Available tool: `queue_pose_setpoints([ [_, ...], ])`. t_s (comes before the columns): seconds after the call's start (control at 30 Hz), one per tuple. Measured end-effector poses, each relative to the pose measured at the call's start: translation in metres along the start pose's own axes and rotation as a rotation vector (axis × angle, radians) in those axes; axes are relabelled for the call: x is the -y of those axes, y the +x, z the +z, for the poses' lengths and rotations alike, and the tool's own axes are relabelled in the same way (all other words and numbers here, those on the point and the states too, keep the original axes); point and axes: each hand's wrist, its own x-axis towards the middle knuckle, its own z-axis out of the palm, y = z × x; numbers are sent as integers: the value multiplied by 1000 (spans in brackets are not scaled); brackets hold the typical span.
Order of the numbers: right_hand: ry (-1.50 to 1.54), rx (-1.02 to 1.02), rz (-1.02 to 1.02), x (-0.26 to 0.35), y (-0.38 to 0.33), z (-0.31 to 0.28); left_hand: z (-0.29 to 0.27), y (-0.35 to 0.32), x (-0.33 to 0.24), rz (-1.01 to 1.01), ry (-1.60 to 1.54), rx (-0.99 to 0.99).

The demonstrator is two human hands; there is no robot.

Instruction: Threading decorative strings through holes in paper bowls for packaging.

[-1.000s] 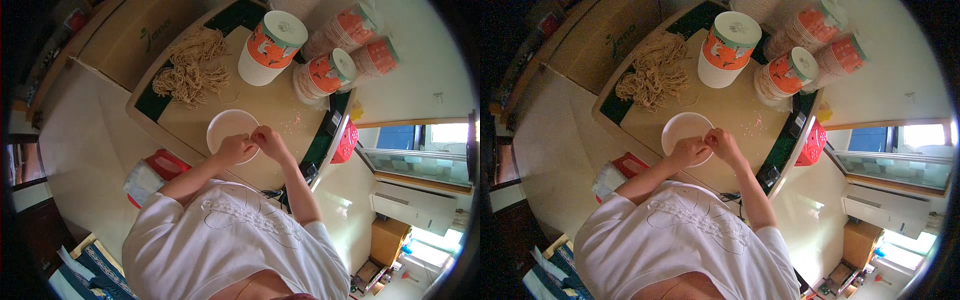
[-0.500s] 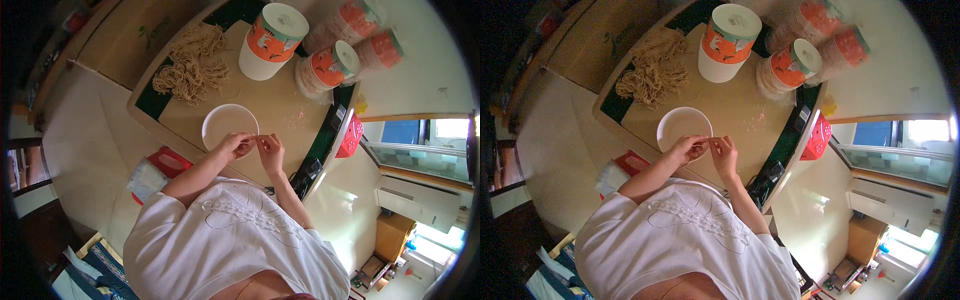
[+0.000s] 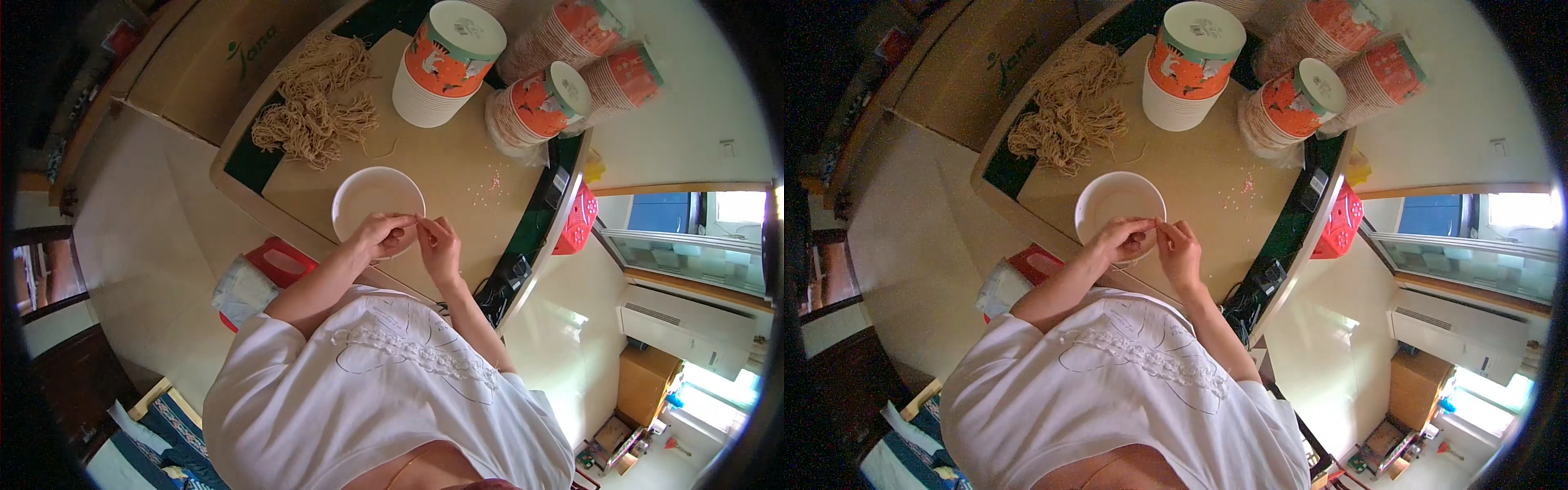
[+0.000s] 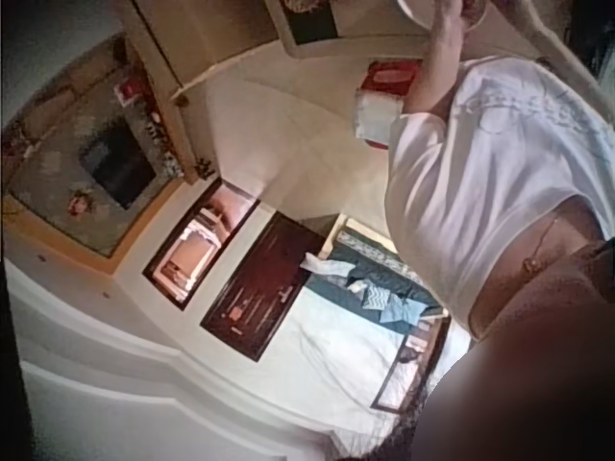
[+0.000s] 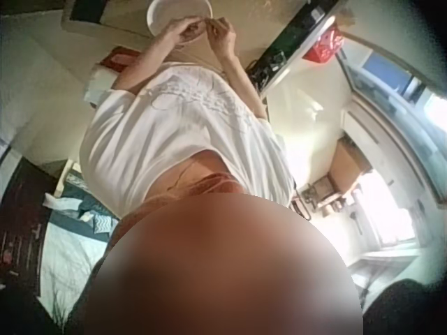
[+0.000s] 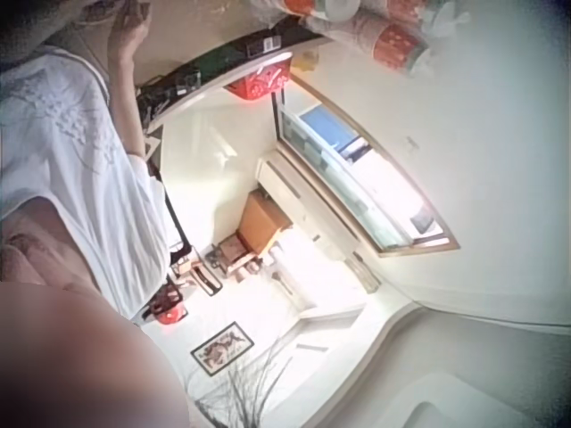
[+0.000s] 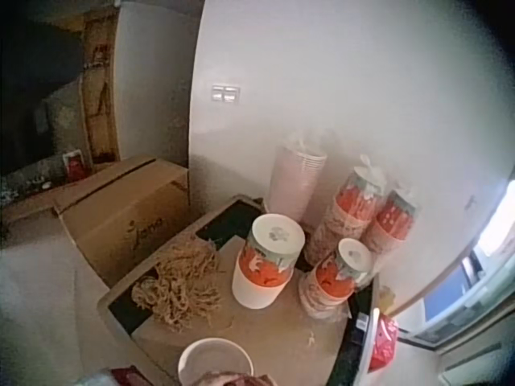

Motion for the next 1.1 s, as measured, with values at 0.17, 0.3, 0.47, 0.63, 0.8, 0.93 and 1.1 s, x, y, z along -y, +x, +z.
queue_pose_setpoints([
  [0.17,180,56,89,-8,9,-3,-1,-1,3,235,380,-64],
  [0.3,216,105,110,-15,10,0,5,-6,2,473,712,-157],
  [0.47,149,101,65,-10,13,-1,7,-16,-8,302,544,-126],
  [0.63,71,53,21,-8,11,3,3,-14,-15,63,245,-60],
  [0.8,38,28,-17,-4,9,5,-6,-3,-11,2,87,0],
  [0.93,34,30,-48,-4,8,5,-9,0,-11,-39,56,15],
  [1.1,15,55,-50,-1,8,3,-12,8,-5,-39,39,0],
])
